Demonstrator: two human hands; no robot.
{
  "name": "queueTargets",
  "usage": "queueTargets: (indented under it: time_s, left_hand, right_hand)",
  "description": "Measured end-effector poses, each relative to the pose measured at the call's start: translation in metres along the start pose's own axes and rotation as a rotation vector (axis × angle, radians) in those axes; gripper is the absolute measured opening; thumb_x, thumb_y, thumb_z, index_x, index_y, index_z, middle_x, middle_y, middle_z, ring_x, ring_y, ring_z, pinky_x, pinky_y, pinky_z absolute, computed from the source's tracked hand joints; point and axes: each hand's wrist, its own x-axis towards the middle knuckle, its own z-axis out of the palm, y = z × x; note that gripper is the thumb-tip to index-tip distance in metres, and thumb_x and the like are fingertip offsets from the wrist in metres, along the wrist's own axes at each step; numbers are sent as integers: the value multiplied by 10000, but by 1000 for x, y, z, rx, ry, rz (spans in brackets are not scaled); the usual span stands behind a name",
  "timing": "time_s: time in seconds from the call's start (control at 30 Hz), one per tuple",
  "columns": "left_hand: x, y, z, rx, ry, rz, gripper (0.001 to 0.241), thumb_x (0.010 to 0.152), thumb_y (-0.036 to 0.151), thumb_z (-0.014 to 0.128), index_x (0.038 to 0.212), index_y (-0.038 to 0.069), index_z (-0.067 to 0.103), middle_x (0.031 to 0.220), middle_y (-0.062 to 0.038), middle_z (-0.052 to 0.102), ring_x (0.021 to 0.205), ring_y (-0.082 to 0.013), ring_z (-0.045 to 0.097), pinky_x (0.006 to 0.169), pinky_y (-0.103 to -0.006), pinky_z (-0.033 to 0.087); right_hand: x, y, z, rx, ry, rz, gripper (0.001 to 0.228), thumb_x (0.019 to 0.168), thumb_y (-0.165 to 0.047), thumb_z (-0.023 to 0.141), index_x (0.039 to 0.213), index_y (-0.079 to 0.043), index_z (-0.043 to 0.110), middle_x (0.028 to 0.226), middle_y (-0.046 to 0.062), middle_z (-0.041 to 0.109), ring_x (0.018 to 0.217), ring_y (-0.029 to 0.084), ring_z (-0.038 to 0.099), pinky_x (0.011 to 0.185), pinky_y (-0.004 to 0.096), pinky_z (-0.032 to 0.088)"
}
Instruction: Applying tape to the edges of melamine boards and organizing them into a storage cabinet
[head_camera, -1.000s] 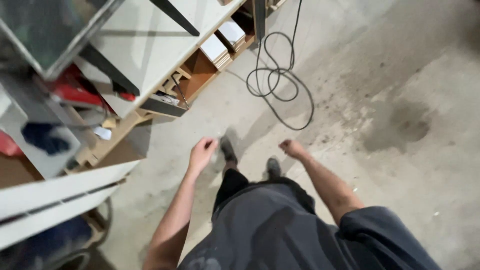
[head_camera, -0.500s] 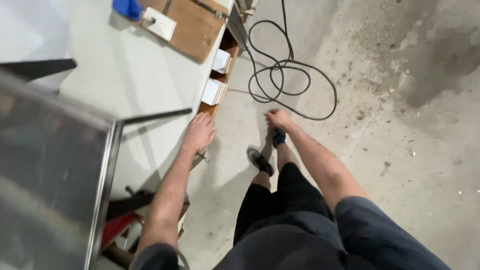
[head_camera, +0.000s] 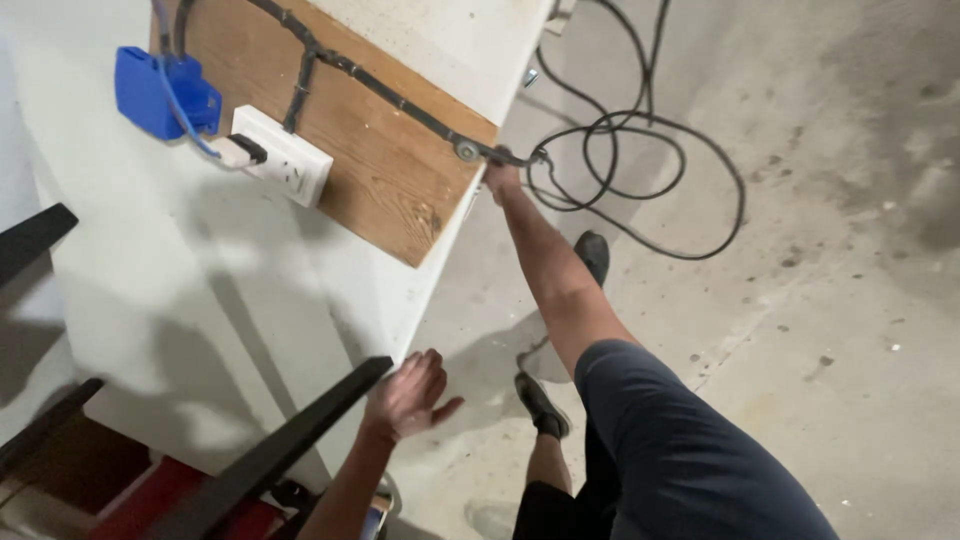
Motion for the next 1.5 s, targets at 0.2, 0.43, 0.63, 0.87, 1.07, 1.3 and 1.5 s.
queueTargets:
  time_s: [0.2, 0.43, 0.63, 0.87, 1.07, 1.3, 1.5]
  left_hand:
    - [42, -5, -42, -15, -141, 43, 515, 1033, 470, 596, 895, -6, 734, 1000, -188, 731, 982, -286, 702, 885, -381, 547]
    - [32, -2, -33, 12, -98, 16, 530, 996, 557, 645, 906, 51, 774, 990, -116, 779, 997, -232, 740, 886, -342, 570]
    - [38, -3, -34, 55, -110, 40, 542, 1021, 556, 582, 921, 54, 761, 988, -94, 768, 1009, -214, 711, 925, -322, 522]
    - [21, 1, -21, -93, -223, -9, 628, 1008, 574, 564, 962, -32, 724, 1009, -193, 738, 1010, -328, 699, 889, -428, 551]
    - [-8, 7, 1, 0, -42, -8, 595, 882, 586, 653, 973, 0, 699, 1018, -193, 703, 1076, -323, 685, 1015, -447, 516]
    - [-15, -3, 12, 142, -57, 56, 627, 911, 649, 563, 937, 42, 718, 980, -167, 714, 1055, -297, 689, 1015, -438, 499]
    - [4, 39, 1, 211, -658, -302, 673, 837, 619, 548, 1180, 72, 738, 1321, -171, 676, 1337, -341, 569, 1144, -508, 425]
  right_hand:
    - [6, 2, 22, 837, -375, -653, 504, 798, -376, 848, 1193, -106, 690, 1196, 98, 717, 1079, 234, 688, 922, 404, 565]
    - [14, 21, 7, 945, -207, -431, 349, 828, -214, 714, 1145, -150, 585, 1144, 126, 654, 1032, 240, 641, 870, 400, 531]
    - [93, 84, -28, 1377, -955, 140, 474, 938, -265, 529, 1359, -76, 419, 1364, 256, 476, 1222, 411, 501, 975, 567, 439]
    - [-75, -54, -22, 598, -317, -75, 704, 771, 63, 825, 1400, -74, 540, 1160, 212, 740, 1003, 328, 739, 807, 414, 672]
    - [-204, -68, -95, 186, -156, -183, 558, 775, -221, 931, 1196, -59, 603, 992, 92, 720, 851, 175, 683, 688, 327, 570]
    - [-375, -10, -255, 217, 57, -234, 466, 740, -150, 906, 1095, -18, 635, 862, 93, 668, 765, 196, 610, 689, 380, 514]
    - [-553, 54, -417, 275, 111, -171, 484, 827, -17, 816, 1185, 91, 509, 900, 226, 598, 631, 340, 683, 453, 466, 583]
